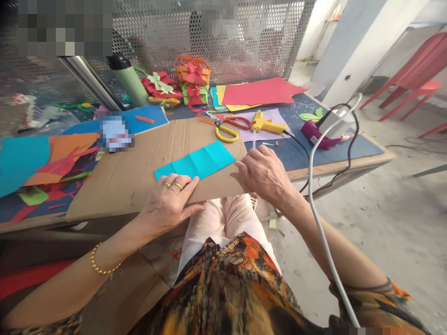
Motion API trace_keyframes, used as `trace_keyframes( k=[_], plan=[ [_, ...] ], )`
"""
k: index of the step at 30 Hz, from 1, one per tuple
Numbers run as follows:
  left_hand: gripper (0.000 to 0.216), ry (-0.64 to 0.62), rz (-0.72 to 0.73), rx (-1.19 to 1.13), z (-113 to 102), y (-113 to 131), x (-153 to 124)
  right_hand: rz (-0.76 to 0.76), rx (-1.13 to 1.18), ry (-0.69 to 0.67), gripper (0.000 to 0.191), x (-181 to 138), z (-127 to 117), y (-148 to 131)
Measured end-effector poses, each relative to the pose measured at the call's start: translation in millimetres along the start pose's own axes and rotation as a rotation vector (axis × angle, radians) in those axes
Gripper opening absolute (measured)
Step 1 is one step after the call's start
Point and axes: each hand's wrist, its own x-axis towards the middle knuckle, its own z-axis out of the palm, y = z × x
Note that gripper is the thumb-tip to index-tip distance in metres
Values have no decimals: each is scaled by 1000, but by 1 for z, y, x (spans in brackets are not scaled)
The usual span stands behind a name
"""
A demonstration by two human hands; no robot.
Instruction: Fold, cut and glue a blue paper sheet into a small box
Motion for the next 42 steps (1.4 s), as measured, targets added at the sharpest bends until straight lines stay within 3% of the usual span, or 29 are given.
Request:
trace_keyframes(
  k=[3, 6, 9, 14, 21, 25, 33, 37, 42],
  plan=[
    [67, -27, -3, 12, 2, 4, -3, -71, 91, 37, 47, 1, 1, -9],
    [66, -41, 3, 82, 2, 5, -5, -170, 125, -49, 51, 1, 8, -19],
    [72, -73, -25, 127, 0, -1, -8, -169, 90, -86, 52, -1, 14, -24],
    [88, -138, -102, 87, -6, -6, -9, -144, -11, -15, 54, -11, 18, -32],
    [95, -159, -285, 169, -3, 34, 3, -139, -93, 63, 65, -13, 23, -42],
    [84, -134, -328, 279, 3, 45, -1, -191, -117, 80, 73, -12, 20, -40],
    [72, -139, -543, 365, -32, 32, -37, -190, -96, 84, 70, -13, 22, -37],
    [76, -82, -519, 293, -38, 32, -27, -199, -128, 97, 73, -12, 22, -40],
    [101, -172, -238, 79, -12, 38, -1, -193, -164, 94, 74, -11, 19, -42]
  ],
)
